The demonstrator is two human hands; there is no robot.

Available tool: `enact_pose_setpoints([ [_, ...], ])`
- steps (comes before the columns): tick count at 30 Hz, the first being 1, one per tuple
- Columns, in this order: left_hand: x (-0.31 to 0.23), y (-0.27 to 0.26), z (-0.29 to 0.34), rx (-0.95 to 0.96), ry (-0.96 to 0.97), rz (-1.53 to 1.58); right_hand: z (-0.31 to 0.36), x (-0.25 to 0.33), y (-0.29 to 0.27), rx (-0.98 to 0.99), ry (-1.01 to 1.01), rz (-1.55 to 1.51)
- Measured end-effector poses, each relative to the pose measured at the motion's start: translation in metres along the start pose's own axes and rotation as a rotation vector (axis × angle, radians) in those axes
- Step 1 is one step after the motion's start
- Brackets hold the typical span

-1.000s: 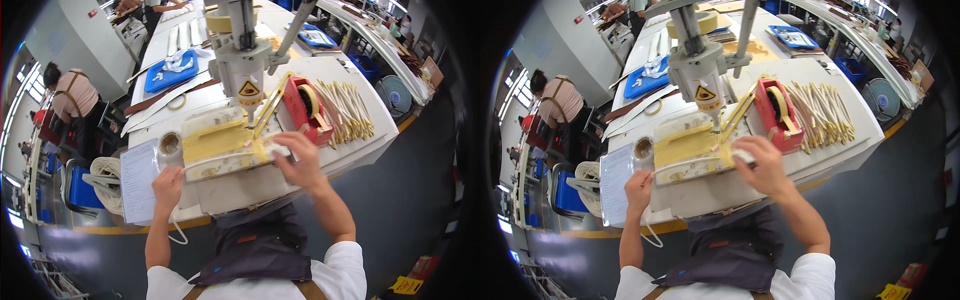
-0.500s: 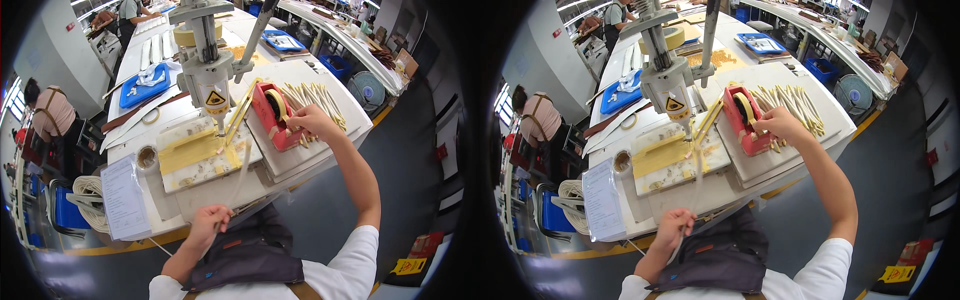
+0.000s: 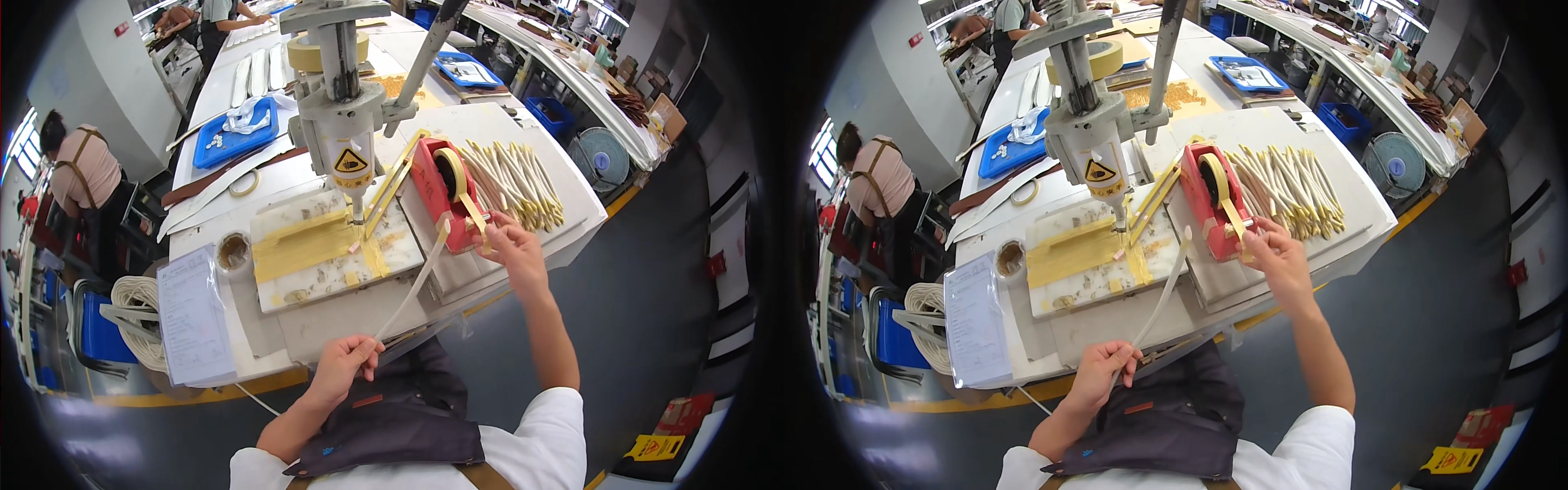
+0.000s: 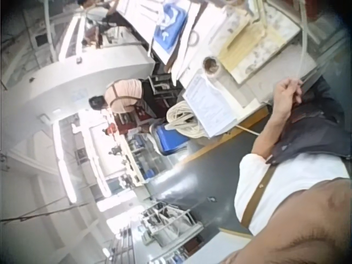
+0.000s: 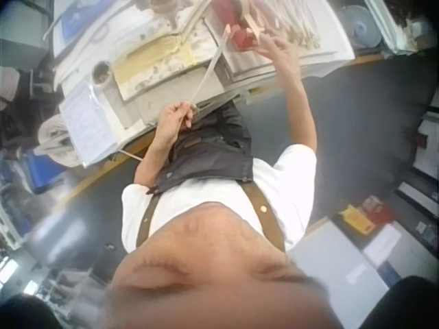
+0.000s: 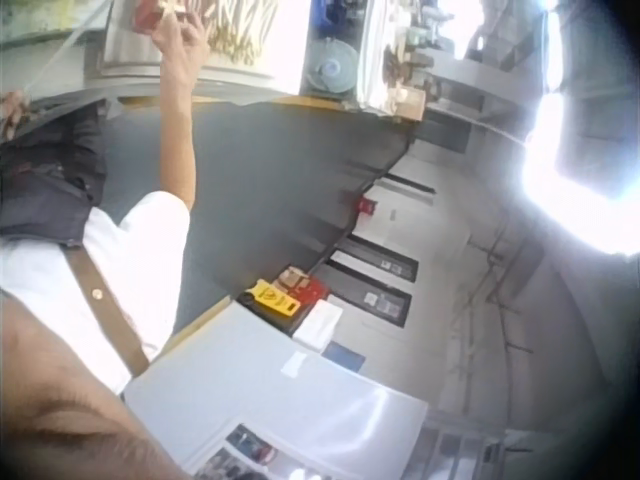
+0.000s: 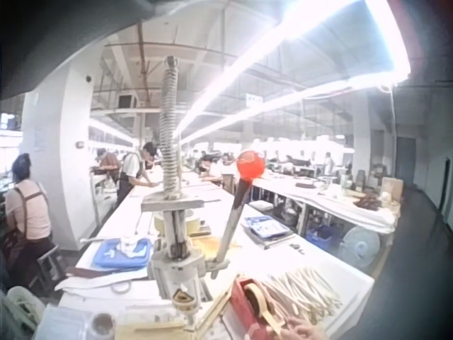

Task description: The person repeatedly picks up a white cable, aligns it with a yellow guide on a workbench, and presses down a lever to crimp or attach a yellow connector to the cable end. Finished cables are placed in a pile on the right side of the bench.

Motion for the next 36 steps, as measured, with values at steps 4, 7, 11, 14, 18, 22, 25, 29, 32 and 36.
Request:
enact_pose_setpoints([
  [4,-0.01,0.003,-0.009,-0.002,0.023,-0.029,-0.003,-0.021,-0.004,-0.044,-0.081,0.219],
  [7,-0.019,0.008,-0.008,-0.001,0.02,-0.048,-0.004,-0.015,-0.007,-0.11,-0.125,0.373],
  [11,-0.026,0.01,-0.008,0.029,0.069,-0.051,0.012,-0.016,-0.025,-0.213,-0.176,0.327],
  [14,-0.027,0.015,-0.001,0.019,0.087,-0.111,0.052,0.012,0.006,0.015,-0.16,0.193],
  [18,-0.026,0.032,0.005,0.024,0.124,-0.209,0.099,0.027,0.083,0.524,-0.282,0.346],
  [22,-0.028,0.037,0.012,0.003,0.215,-0.238,0.107,0.018,0.111,0.571,-0.268,0.382],
  [25,-0.029,0.037,0.017,0.004,0.221,-0.274,0.106,0.016,0.113,0.545,-0.265,0.402],
  [29,-0.033,0.039,0.022,-0.008,0.311,-0.353,0.106,0.017,0.115,0.548,-0.217,0.4],
  [32,-0.039,0.042,0.026,-0.04,0.51,-0.48,0.104,0.021,0.116,0.565,-0.174,0.342],
  [36,-0.045,0.047,0.03,-0.093,0.783,-0.652,0.103,0.027,0.112,0.571,-0.287,0.424],
])
Point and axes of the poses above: each hand's wrist, its own z-axis away from the middle knuckle, its own y-axis out of the palm, x = y × z, the point moved 5 cm from there along -z, towards the middle knuckle, and after that the axes turned 5 degrees about z, right-handed, at the moved point
